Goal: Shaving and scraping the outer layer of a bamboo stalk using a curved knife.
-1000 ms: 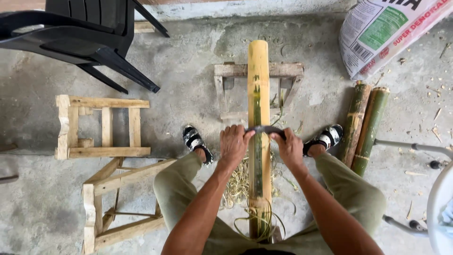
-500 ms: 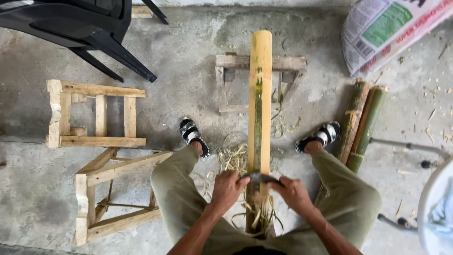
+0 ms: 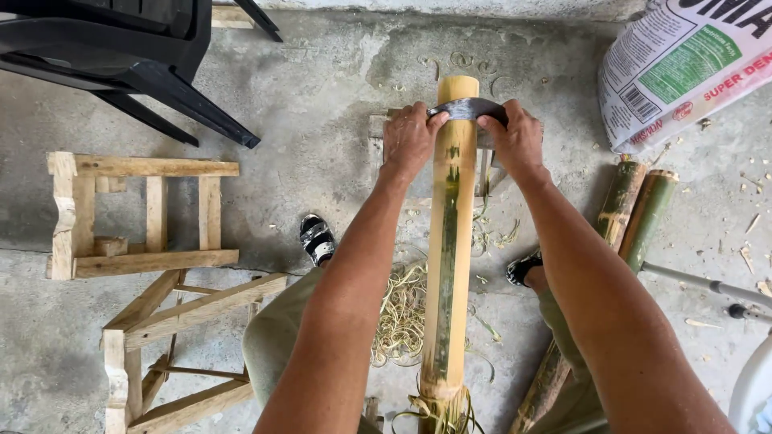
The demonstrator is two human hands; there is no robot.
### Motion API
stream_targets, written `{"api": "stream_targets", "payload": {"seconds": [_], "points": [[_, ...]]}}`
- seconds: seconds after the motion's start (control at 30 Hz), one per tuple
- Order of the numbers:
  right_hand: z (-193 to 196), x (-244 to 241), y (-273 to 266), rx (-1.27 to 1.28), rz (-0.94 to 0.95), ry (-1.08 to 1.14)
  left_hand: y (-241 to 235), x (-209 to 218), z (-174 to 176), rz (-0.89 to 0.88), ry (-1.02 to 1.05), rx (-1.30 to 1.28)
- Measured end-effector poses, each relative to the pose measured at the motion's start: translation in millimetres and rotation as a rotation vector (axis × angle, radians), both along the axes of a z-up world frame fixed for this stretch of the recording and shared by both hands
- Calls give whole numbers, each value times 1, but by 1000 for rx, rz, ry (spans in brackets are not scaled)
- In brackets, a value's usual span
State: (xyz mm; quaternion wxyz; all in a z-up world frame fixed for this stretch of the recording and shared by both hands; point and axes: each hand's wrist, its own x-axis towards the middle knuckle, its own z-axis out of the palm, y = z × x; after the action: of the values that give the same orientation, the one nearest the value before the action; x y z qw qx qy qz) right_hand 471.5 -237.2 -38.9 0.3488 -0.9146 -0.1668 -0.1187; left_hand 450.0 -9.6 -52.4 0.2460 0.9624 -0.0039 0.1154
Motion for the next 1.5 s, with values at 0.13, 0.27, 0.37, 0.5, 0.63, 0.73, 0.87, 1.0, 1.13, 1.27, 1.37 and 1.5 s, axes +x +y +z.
{"api": "stream_targets", "payload": {"seconds": [0.13,0.27,0.37,0.5,0.63,0.73,0.87,1.0,1.13,1.27,1.37,1.5], "points": [[-2,-15,-1,-65,-52,-58,-4,-18,26,16,-5,3],[14,-58,3,-37,-137,318,-6,-57,42,20,291,-67],[17,-80,3,-38,-144,285,-7,-79,35,35,282,-61],[17,-118,-4,-10,-105,227,-9,-117,31,22,128,-12],[7,-178,-12,154,25,73,-11,-176,27,-6,181,28],[3,-249,-16,-26,-89,215,-14,-240,21,-55,235,33],[5,-343,-23,17,-95,323,-20,-331,34,-97,154,-15],[-14,-454,-36,-49,-47,286,-18,-439,23,-194,231,-34],[-6,-489,-54,-162,-31,835,-2,-456,58,-246,471,-134],[-5,-399,-49,-188,192,650,1,-397,24,-204,525,-249],[20,-291,-32,-212,111,564,-5,-307,-1,-167,226,-249],[24,-145,-18,-165,13,378,-6,-154,-13,-100,73,-199]]}}
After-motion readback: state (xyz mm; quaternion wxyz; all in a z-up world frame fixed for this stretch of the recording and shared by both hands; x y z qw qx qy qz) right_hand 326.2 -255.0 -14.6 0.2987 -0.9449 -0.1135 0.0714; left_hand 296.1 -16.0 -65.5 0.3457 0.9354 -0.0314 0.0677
